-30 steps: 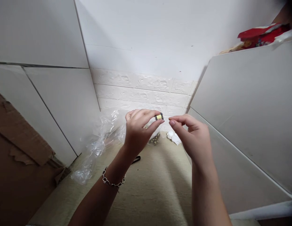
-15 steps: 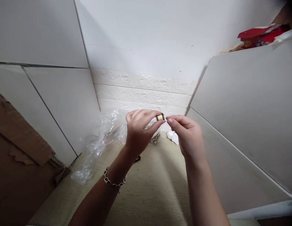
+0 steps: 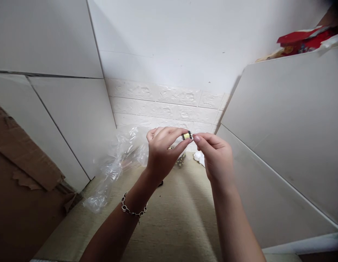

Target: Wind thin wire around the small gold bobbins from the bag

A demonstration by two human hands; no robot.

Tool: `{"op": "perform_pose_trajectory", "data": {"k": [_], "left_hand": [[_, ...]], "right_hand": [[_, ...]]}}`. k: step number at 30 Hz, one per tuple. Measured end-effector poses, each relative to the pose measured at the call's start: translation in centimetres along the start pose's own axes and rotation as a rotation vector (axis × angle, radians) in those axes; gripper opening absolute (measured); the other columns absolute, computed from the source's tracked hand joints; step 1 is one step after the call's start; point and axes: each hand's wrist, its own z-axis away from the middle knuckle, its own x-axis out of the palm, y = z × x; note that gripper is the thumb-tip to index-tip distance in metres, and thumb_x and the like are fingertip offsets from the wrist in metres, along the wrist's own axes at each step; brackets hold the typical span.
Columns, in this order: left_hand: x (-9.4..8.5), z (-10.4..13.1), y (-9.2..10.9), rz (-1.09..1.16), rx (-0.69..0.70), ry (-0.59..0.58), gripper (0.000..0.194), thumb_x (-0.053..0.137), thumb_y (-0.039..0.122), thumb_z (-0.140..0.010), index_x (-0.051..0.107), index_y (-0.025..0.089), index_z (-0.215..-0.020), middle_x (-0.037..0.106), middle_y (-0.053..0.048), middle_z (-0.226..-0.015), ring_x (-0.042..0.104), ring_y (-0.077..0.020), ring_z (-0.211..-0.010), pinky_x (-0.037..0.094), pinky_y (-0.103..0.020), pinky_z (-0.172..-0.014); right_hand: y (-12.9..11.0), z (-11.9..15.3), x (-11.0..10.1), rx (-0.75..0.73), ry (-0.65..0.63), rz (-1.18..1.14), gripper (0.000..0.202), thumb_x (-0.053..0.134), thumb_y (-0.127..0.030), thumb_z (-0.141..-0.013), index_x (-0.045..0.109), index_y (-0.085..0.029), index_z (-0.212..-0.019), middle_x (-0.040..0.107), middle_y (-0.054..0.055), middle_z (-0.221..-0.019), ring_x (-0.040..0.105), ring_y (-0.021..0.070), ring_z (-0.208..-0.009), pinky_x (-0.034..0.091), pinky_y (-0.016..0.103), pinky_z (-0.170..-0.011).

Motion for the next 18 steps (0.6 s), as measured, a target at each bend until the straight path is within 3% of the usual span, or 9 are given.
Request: {"op": "perform_pose_trajectory", "data": {"k": [7,18], "left_hand": [[-0.14,-0.08,0.19,0.002,-0.003,-0.014,0.01,0.059,0.033,-0.073,0.061,0.023,-0.077,0.067,0.001,-0.079,0.058,-0.0155,-0.075,0.032,-0.035,-0.08],[-0.1,0.18,0.24,-0.089,0.043,0.016,0.009,0.059,0.032,-0.073,0.06,0.024,-0.077,0.067,0.001,-0.076,0.059,-0.0164,-0.074,0.027,-0.038,-0.083]], "right_hand": [[-0.16,0.14,0.09,0.01,0.015,-0.015,0.012,0.063,-0.034,-0.067,0.065,-0.022,-0.067,0.062,-0.002,-0.064,0.056,0.0118,-0.067,0.044,0.027,-0.064],[-0.88,0.84,0.23,-0.127,0.131,0.191,0.013,0.06,-0.034,-0.07,0.064,-0.021,-0.066,0.059,-0.001,-0.064,0.052,0.0123,-0.063,0.042,0.029,-0.063]]}}
